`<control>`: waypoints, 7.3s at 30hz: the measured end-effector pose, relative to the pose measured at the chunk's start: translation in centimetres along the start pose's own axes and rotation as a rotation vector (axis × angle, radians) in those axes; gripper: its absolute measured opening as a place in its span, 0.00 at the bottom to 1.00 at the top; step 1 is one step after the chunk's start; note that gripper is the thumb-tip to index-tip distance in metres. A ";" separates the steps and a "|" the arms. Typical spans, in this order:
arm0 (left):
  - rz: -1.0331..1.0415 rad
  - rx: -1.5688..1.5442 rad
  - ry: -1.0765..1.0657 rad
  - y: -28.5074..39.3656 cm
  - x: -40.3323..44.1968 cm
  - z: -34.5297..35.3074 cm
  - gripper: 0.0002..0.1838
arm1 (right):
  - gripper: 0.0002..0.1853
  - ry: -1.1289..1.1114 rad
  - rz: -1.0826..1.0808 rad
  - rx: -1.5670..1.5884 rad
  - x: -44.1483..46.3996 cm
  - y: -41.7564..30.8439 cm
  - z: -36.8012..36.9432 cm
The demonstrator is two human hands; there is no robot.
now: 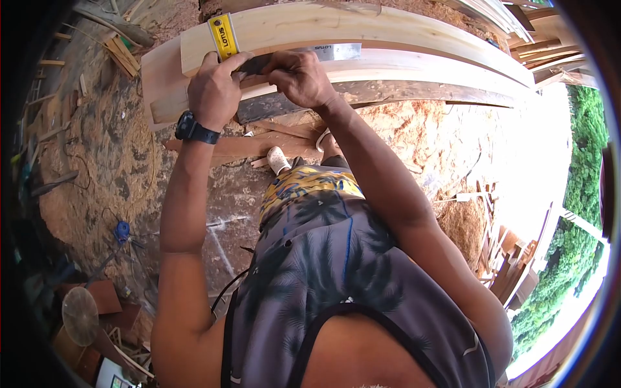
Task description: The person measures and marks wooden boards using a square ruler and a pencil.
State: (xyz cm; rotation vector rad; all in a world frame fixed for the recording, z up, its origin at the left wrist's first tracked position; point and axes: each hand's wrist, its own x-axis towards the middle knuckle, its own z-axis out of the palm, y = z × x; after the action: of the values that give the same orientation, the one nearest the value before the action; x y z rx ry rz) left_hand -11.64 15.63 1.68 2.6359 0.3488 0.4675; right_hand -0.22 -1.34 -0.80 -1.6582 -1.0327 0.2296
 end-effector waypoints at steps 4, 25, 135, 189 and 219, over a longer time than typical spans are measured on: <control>0.001 0.007 0.000 -0.1 0.0 0.0 0.21 | 0.08 -0.006 0.021 -0.013 0.0 -0.1 0.0; 0.029 0.005 0.048 -0.4 -0.1 0.4 0.18 | 0.09 -0.065 0.094 0.018 -0.1 0.0 -0.2; -0.261 -0.885 0.183 -8.2 6.1 6.8 0.12 | 0.44 -0.073 0.621 -0.498 -9.8 -2.7 -3.8; -0.357 -1.407 -0.151 35.9 27.9 32.7 0.12 | 0.48 0.309 0.664 -0.459 -22.8 14.3 -56.0; -0.516 -1.373 -0.410 65.7 43.5 53.6 0.12 | 0.49 0.191 0.920 -0.592 -30.5 24.7 -90.1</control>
State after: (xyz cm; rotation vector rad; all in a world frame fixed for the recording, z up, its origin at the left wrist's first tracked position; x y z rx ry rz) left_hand 59.15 -48.05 -1.90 1.1840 0.3591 -0.0584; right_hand 49.94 -85.91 0.33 -2.5634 -0.1132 0.3728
